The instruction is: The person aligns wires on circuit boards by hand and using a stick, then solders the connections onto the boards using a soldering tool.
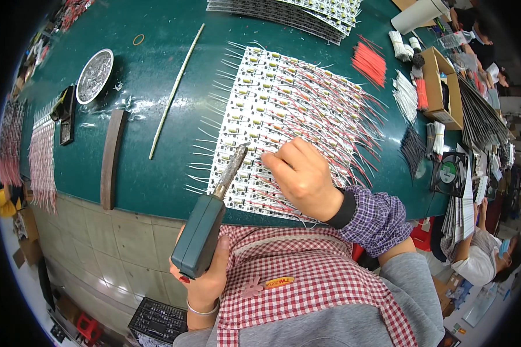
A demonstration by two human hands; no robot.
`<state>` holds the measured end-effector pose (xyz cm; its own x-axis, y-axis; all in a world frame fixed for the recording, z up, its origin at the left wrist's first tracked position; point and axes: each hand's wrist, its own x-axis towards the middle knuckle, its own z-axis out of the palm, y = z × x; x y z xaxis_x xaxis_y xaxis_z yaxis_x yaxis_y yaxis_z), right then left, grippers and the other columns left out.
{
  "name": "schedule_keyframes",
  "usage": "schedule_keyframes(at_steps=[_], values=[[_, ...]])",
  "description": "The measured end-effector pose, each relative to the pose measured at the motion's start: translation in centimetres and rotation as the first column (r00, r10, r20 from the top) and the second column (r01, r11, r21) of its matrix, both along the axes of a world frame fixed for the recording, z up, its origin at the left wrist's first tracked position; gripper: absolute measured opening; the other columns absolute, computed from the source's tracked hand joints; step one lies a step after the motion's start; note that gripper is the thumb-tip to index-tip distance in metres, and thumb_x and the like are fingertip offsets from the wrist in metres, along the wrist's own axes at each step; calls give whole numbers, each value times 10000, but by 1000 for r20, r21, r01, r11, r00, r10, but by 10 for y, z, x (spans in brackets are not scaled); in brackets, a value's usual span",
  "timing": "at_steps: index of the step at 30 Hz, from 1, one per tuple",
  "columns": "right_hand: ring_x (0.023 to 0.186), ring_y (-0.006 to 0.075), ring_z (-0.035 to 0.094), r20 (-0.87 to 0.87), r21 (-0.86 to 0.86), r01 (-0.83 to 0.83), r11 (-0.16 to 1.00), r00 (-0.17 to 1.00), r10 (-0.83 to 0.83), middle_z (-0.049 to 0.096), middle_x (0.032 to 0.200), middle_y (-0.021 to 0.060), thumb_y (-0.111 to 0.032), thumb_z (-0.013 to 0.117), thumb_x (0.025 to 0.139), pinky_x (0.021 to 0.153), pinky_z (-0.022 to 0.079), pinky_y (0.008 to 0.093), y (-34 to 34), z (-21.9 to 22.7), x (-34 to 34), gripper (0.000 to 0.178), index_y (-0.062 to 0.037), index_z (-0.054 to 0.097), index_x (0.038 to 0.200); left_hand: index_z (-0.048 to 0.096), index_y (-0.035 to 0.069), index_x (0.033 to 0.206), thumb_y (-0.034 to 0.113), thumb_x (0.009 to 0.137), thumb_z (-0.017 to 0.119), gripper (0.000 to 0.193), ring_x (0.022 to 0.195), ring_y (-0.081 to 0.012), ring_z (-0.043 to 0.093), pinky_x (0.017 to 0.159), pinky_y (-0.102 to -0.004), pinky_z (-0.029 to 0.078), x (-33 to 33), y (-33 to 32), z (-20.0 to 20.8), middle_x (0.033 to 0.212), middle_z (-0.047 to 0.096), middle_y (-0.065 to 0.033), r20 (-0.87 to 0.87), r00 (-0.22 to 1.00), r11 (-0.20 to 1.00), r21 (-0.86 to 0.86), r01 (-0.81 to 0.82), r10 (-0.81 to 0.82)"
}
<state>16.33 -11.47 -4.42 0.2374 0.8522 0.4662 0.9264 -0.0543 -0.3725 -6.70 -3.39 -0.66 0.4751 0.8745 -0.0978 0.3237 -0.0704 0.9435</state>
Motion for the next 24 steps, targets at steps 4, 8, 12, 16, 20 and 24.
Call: schedule_keyframes(at_steps=[4,8,12,16,20,24], values=[[802,243,541,-30,-42,-10,999,1000,8,523,849,80,-40,615,755,680,472,352,0,-4,-1,232,-2,652,981,678,-86,1005,-15,792,762,240,747,-171,655,665,-282,519,-2,1,2,904,689,-121,-41,998,997,-63,40,-43],[799,245,539,-53,-37,-14,999,999,12,518,843,82,-28,620,750,667,471,349,0,-6,-2,232,1,651,977,678,-78,983,-59,777,741,216,760,-188,654,666,-287,512,0,1,-1,918,671,-128,11,998,992,-111,65,-64],[757,236,541,-44,-26,3,1000,999,-4,519,811,76,21,664,723,631,466,345,1,-7,-2,241,-7,664,962,673,-70,953,-72,773,734,190,758,-192,648,658,-287,504,2,2,-2,910,657,-126,1,993,991,-65,115,-115],[717,229,543,-40,6,12,1000,999,-12,525,787,70,70,700,692,602,464,343,2,-7,-1,282,-16,675,959,668,-67,939,-72,773,734,179,750,-189,644,651,-284,498,4,3,1,889,647,-121,-22,991,990,-65,127,-128],[720,229,545,-44,5,3,1000,999,-2,525,787,71,70,696,688,604,464,344,3,-7,-1,286,-15,674,960,671,-67,949,-65,778,736,183,750,-177,640,650,-282,498,3,3,3,887,646,-116,-51,988,988,-56,142,-145],[724,230,545,-35,-12,4,1000,999,-4,524,789,71,63,689,698,607,467,346,2,-6,-2,275,-13,672,962,682,-71,984,-32,803,750,198,773,-157,646,674,-275,515,-4,-1,1,931,679,-115,-49,994,992,-84,91,-96]])
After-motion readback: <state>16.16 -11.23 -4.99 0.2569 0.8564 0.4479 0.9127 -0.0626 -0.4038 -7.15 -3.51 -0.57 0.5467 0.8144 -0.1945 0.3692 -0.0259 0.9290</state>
